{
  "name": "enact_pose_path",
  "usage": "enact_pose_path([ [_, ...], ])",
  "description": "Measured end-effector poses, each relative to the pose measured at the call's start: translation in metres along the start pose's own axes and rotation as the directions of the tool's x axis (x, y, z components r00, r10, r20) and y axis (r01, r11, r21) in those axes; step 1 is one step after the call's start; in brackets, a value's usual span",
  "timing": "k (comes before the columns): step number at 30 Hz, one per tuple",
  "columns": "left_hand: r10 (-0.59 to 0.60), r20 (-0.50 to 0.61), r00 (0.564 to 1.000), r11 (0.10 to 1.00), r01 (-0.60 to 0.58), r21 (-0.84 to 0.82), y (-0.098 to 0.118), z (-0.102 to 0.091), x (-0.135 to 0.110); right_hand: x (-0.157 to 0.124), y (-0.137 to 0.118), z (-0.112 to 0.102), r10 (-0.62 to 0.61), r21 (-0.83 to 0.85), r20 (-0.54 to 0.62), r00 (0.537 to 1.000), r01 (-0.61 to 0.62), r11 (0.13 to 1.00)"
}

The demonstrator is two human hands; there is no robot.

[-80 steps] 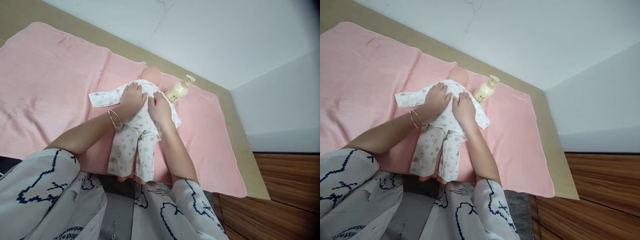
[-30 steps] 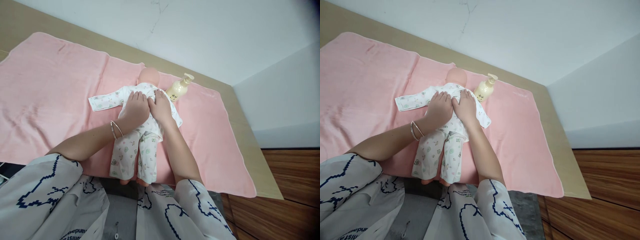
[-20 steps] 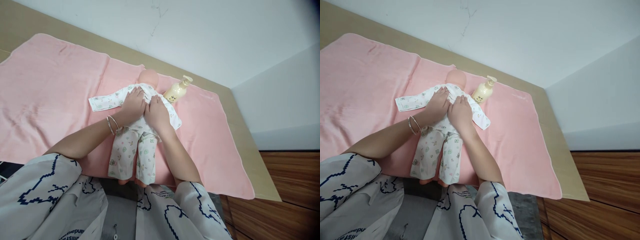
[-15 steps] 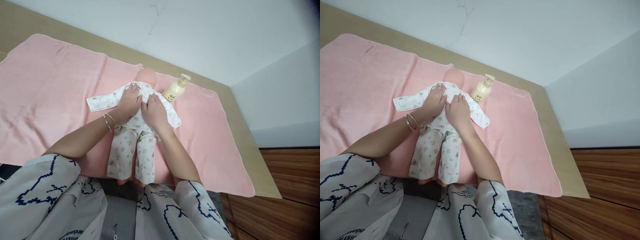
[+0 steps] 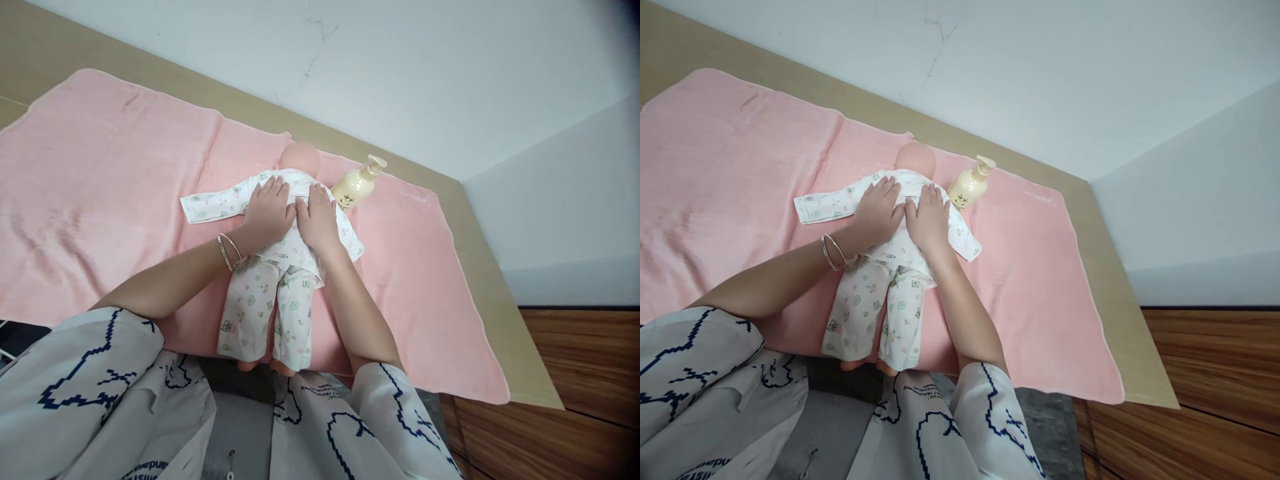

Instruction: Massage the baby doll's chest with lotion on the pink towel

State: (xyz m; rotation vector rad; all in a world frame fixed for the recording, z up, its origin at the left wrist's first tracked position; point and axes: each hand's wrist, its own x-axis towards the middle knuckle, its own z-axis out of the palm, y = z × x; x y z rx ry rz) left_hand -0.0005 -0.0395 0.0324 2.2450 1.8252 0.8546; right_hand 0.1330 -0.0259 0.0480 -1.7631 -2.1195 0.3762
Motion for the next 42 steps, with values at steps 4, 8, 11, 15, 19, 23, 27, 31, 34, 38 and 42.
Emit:
enact_pose_path([
  [4, -0.058, 0.026, 0.998, 0.995, 0.06, -0.082, -0.014, -0.001, 0.01, -0.024, -0.023, 0.006, -0.081, -0.135, -0.051, 0.995, 0.073, 0.988],
  [8, -0.115, 0.016, 0.993, 0.986, 0.116, -0.12, -0.016, 0.003, 0.011, -0.023, -0.021, 0.01, -0.161, -0.152, -0.064, 0.985, 0.15, 0.977],
  [11, -0.136, -0.027, 0.99, 0.983, 0.131, -0.131, -0.014, 0.007, 0.008, -0.003, 0.003, 0.012, -0.199, -0.006, -0.092, 0.976, 0.199, 0.98],
  [15, -0.131, -0.085, 0.988, 0.977, 0.114, -0.179, -0.014, 0.012, 0.005, 0.021, 0.038, 0.018, -0.207, 0.195, -0.242, 0.948, 0.256, 0.947],
  [19, -0.14, -0.117, 0.983, 0.969, 0.112, -0.222, -0.018, 0.014, 0.005, 0.022, 0.046, 0.019, -0.204, 0.229, -0.344, 0.916, 0.293, 0.928],
  [23, -0.144, -0.125, 0.982, 0.961, 0.109, -0.254, -0.019, 0.013, 0.004, 0.012, 0.033, 0.019, -0.256, 0.169, -0.439, 0.861, 0.359, 0.918],
  [27, -0.15, -0.131, 0.98, 0.957, 0.111, -0.267, -0.018, 0.012, 0.003, 0.003, 0.019, 0.012, -0.309, 0.113, -0.29, 0.906, 0.353, 0.929],
  [31, -0.145, -0.134, 0.98, 0.956, 0.104, -0.274, -0.017, 0.01, 0.001, -0.008, 0.006, -0.006, -0.292, 0.029, -0.262, 0.92, 0.31, 0.95],
  [34, -0.147, -0.13, 0.981, 0.957, 0.107, -0.268, -0.017, 0.01, 0.0, -0.012, 0.0, -0.009, -0.254, -0.003, -0.288, 0.923, 0.264, 0.964],
  [38, -0.146, -0.145, 0.979, 0.959, 0.104, -0.263, -0.018, 0.011, 0.0, -0.01, -0.001, 0.002, -0.246, 0.034, -0.138, 0.959, 0.253, 0.967],
  [42, -0.162, -0.16, 0.974, 0.951, 0.111, -0.289, -0.017, 0.01, -0.003, -0.012, -0.001, 0.001, -0.217, 0.076, -0.172, 0.961, 0.233, 0.97],
])
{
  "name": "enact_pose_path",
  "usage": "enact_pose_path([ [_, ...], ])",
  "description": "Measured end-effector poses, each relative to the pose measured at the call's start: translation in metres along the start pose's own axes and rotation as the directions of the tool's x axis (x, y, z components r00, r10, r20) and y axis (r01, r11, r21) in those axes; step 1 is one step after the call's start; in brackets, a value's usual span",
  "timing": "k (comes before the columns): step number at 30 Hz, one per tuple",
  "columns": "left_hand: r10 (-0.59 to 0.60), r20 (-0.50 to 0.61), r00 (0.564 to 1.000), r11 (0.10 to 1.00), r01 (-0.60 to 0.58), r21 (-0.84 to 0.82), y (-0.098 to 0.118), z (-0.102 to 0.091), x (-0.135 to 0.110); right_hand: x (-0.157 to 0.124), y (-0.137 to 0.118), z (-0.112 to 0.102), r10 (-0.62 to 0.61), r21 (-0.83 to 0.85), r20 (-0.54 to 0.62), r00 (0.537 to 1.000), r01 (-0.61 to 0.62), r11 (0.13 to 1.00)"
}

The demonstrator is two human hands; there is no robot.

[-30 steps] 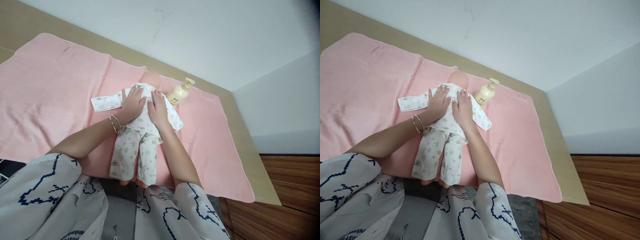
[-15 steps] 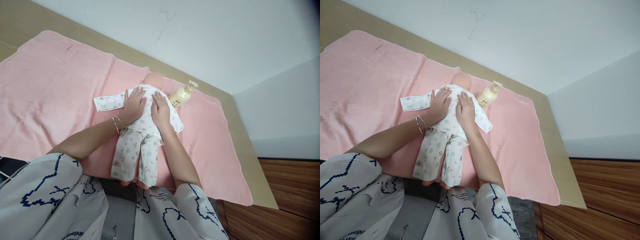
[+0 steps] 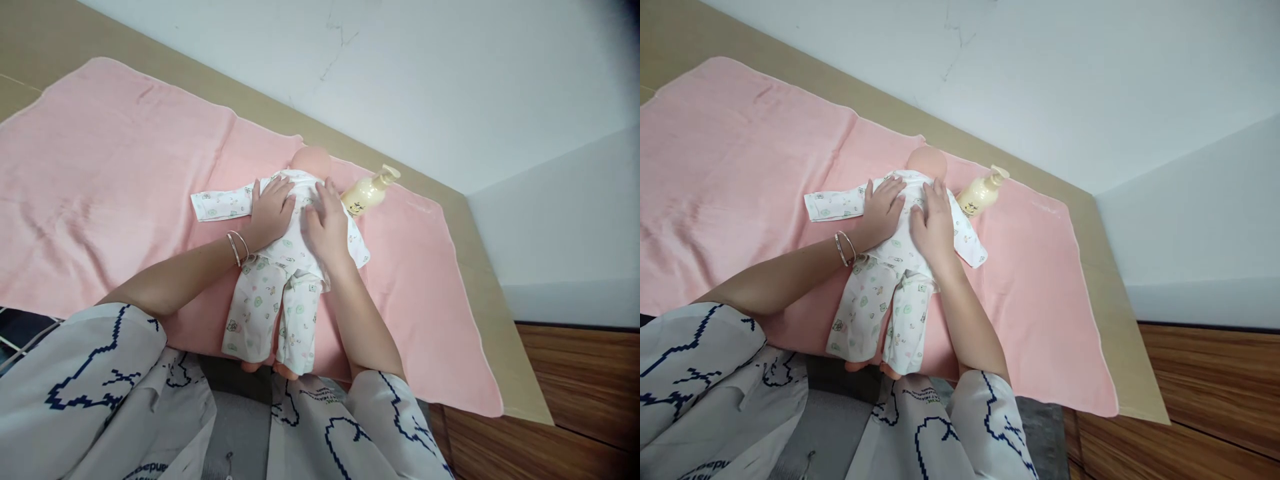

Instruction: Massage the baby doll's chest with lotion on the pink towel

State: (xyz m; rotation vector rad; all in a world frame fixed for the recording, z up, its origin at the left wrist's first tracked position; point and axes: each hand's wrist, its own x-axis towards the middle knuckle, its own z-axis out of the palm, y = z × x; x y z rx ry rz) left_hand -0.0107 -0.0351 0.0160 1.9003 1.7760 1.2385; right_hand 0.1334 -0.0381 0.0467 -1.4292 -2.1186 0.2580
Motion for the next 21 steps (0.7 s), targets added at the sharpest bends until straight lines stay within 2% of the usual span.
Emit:
enact_pose_path([
  [3, -0.044, -0.026, 0.999, 0.999, 0.043, -0.016, 0.003, -0.002, -0.003, -0.001, -0.002, -0.002, -0.025, -0.039, -0.064, 0.998, 0.022, 0.999],
  [8, -0.074, -0.053, 0.996, 0.997, 0.074, -0.015, 0.003, -0.002, -0.005, 0.003, 0.002, -0.002, -0.033, -0.058, 0.063, 0.997, 0.036, 0.998],
  [13, -0.07, -0.058, 0.996, 0.997, 0.07, -0.012, 0.004, -0.003, -0.005, 0.004, 0.007, -0.01, -0.042, -0.017, -0.082, 0.996, 0.04, 0.999],
  [15, -0.073, -0.057, 0.996, 0.997, 0.073, 0.002, 0.004, -0.003, -0.005, 0.004, 0.007, -0.005, -0.031, -0.024, -0.039, 0.999, 0.03, 0.999],
  [18, -0.065, -0.069, 0.995, 0.997, 0.067, 0.032, 0.002, -0.002, -0.005, 0.005, 0.005, 0.003, -0.025, -0.063, 0.102, 0.994, 0.031, 0.998],
  [21, -0.043, -0.089, 0.995, 0.998, 0.047, 0.045, 0.002, -0.002, -0.007, 0.007, 0.004, -0.003, -0.05, -0.034, 0.122, 0.991, 0.054, 0.998],
])
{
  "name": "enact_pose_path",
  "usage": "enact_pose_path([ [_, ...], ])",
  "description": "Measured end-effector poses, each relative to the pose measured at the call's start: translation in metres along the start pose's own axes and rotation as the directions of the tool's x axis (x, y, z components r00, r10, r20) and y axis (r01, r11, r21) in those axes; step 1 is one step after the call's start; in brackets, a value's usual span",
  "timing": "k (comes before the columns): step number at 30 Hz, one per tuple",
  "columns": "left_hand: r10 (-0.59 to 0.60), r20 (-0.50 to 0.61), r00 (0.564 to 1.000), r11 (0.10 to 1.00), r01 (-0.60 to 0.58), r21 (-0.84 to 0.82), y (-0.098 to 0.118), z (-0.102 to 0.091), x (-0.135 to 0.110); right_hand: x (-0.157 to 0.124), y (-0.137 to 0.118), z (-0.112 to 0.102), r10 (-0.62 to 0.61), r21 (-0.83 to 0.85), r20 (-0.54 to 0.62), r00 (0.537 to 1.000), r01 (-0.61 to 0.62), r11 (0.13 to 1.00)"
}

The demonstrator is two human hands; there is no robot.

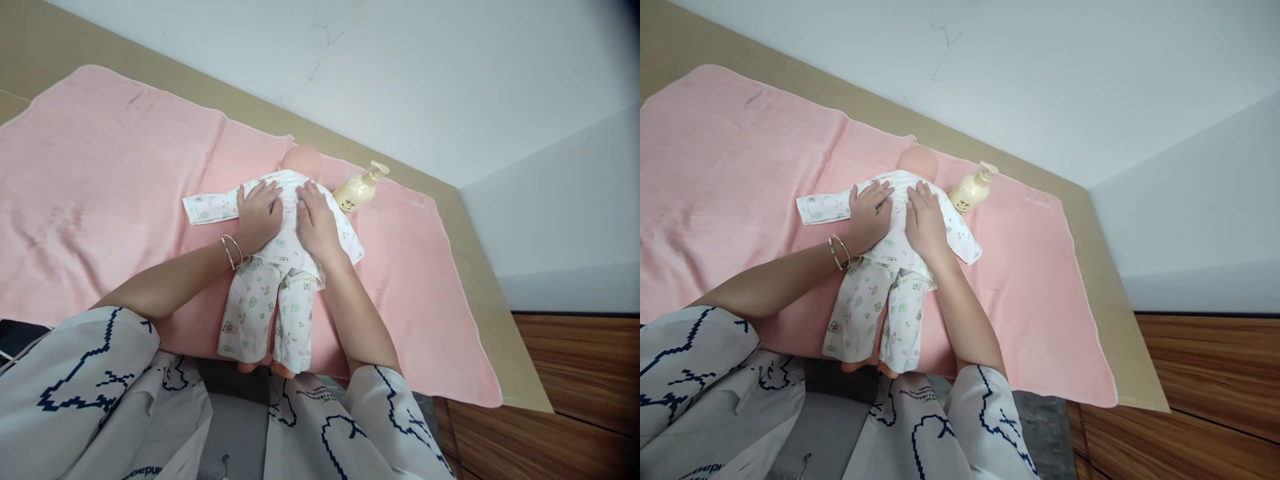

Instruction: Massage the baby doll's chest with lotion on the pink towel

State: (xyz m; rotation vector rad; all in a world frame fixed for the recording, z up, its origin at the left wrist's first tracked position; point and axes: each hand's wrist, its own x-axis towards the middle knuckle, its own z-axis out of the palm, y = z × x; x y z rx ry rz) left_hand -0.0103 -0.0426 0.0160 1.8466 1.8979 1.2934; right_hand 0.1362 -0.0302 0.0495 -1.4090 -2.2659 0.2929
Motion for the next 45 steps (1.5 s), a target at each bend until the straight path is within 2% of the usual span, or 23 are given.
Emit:
enact_pose_path([
  [4, 0.004, -0.031, 1.0, 0.996, -0.006, -0.084, 0.02, -0.01, -0.008, 0.0, 0.01, -0.03, -0.023, 0.041, -0.159, 0.987, 0.03, 0.999],
  [6, -0.018, -0.063, 0.998, 0.972, 0.003, -0.233, 0.039, -0.015, -0.008, 0.0, 0.021, -0.047, -0.007, 0.044, -0.273, 0.962, 0.02, 0.999],
  [8, -0.088, -0.055, 0.995, 0.898, 0.056, -0.437, 0.057, -0.018, -0.001, 0.001, 0.033, -0.061, 0.023, 0.04, -0.372, 0.928, -0.009, 0.999],
  [10, -0.173, 0.064, 0.983, 0.772, 0.176, -0.61, 0.071, -0.017, 0.015, 0.002, 0.045, -0.07, 0.06, 0.041, -0.421, 0.905, -0.048, 0.998],
  [13, -0.216, 0.29, 0.932, 0.602, 0.361, -0.712, 0.08, -0.007, 0.049, 0.006, 0.057, -0.075, 0.106, 0.056, -0.38, 0.919, -0.091, 0.994],
  [17, -0.201, 0.405, 0.892, 0.47, 0.451, -0.759, 0.085, 0.014, 0.088, 0.013, 0.064, -0.069, 0.11, -0.014, -0.279, 0.954, -0.118, 0.993],
  [18, -0.167, 0.439, 0.883, 0.475, 0.463, -0.749, 0.086, 0.02, 0.095, 0.014, 0.065, -0.067, 0.11, -0.039, -0.274, 0.955, -0.125, 0.991],
  [22, -0.045, 0.54, 0.84, 0.598, 0.456, -0.66, 0.097, 0.036, 0.109, 0.018, 0.071, -0.061, 0.115, -0.086, -0.29, 0.95, -0.145, 0.986],
  [28, 0.109, 0.611, 0.784, 0.53, 0.474, -0.703, 0.115, 0.045, 0.115, 0.019, 0.08, -0.065, 0.104, -0.106, -0.257, 0.961, -0.135, 0.985],
  [30, 0.123, 0.621, 0.774, 0.541, 0.472, -0.696, 0.119, 0.044, 0.115, 0.019, 0.079, -0.069, 0.108, -0.117, -0.265, 0.958, -0.143, 0.983],
  [32, 0.11, 0.644, 0.757, 0.504, 0.516, -0.693, 0.123, 0.043, 0.115, 0.019, 0.077, -0.073, 0.12, -0.12, -0.292, 0.949, -0.161, 0.98],
  [34, 0.082, 0.692, 0.717, 0.386, 0.617, -0.686, 0.126, 0.039, 0.113, 0.019, 0.073, -0.075, 0.134, -0.122, -0.322, 0.937, -0.182, 0.976],
  [37, 0.035, 0.768, 0.64, 0.123, 0.76, -0.639, 0.127, 0.029, 0.105, 0.022, 0.068, -0.075, 0.144, -0.142, -0.361, 0.922, -0.206, 0.968],
  [41, -0.074, 0.82, 0.567, -0.183, 0.801, -0.57, 0.118, 0.006, 0.087, 0.029, 0.063, -0.074, 0.158, -0.154, -0.388, 0.908, -0.233, 0.96],
  [43, -0.106, 0.829, 0.55, -0.259, 0.789, -0.557, 0.112, -0.008, 0.078, 0.032, 0.059, -0.073, 0.173, -0.164, -0.381, 0.908, -0.251, 0.954],
  [45, -0.122, 0.828, 0.547, -0.288, 0.779, -0.557, 0.106, -0.021, 0.071, 0.035, 0.055, -0.073, 0.172, -0.199, -0.369, 0.913, -0.258, 0.945],
])
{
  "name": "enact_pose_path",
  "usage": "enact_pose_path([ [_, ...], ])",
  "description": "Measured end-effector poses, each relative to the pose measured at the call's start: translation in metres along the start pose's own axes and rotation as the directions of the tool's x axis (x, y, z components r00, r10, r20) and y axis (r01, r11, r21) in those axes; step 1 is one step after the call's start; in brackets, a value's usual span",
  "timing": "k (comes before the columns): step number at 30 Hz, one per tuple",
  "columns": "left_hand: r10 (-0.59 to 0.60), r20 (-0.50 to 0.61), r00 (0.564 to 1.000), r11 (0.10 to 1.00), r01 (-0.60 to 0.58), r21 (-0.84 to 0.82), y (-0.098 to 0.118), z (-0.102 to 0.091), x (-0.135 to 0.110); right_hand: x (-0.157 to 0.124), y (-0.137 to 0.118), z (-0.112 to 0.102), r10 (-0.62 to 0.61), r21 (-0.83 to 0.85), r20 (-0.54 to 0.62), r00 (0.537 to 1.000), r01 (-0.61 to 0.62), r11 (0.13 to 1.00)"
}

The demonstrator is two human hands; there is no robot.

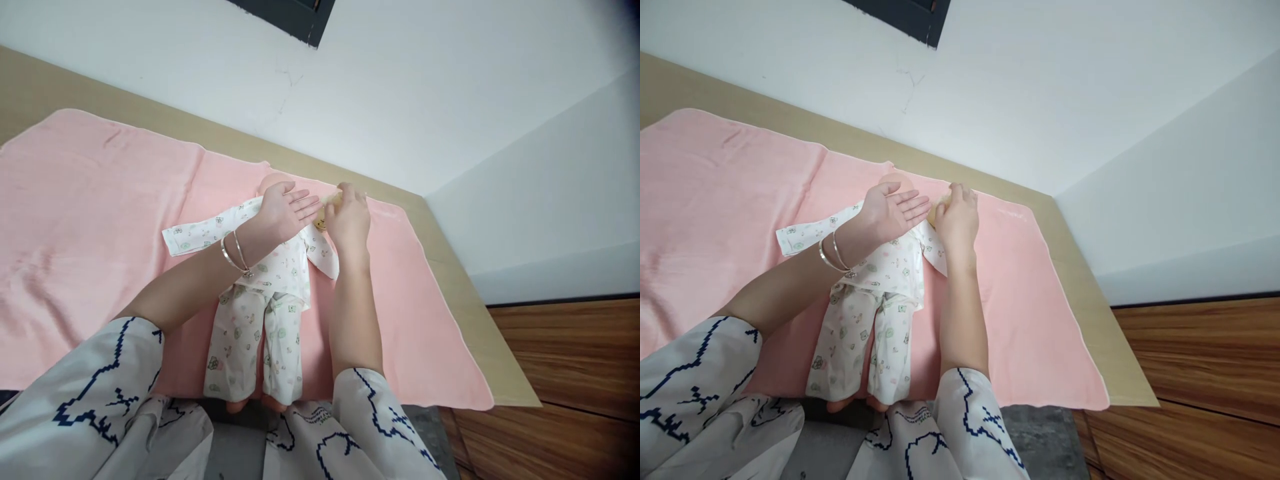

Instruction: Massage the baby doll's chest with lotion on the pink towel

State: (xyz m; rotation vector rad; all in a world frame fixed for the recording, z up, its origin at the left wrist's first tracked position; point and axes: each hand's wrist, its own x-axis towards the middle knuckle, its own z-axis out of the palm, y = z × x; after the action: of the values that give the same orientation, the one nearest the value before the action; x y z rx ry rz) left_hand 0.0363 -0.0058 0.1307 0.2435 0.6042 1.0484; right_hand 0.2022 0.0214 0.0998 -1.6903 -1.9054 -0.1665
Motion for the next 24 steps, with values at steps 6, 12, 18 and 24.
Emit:
enact_pose_path([
  [6, 0.019, -0.04, 0.999, 0.999, -0.02, -0.026, 0.009, -0.01, -0.032, -0.004, -0.011, 0.003, -0.002, -0.066, 0.014, 1.0, 0.002, 0.998],
  [12, 0.103, 0.021, 0.994, 0.995, -0.103, -0.006, 0.016, -0.012, -0.062, -0.008, -0.019, 0.003, 0.046, -0.064, 0.018, 0.999, -0.044, 0.997],
  [18, 0.203, 0.061, 0.977, 0.974, -0.208, 0.088, 0.03, -0.01, -0.088, -0.01, -0.012, 0.003, 0.082, 0.04, 0.019, 0.996, -0.083, 0.996],
  [24, 0.2, 0.074, 0.977, 0.969, -0.209, 0.131, 0.031, -0.013, -0.091, -0.01, -0.008, -0.003, 0.132, 0.17, 0.022, 0.991, -0.134, 0.976],
])
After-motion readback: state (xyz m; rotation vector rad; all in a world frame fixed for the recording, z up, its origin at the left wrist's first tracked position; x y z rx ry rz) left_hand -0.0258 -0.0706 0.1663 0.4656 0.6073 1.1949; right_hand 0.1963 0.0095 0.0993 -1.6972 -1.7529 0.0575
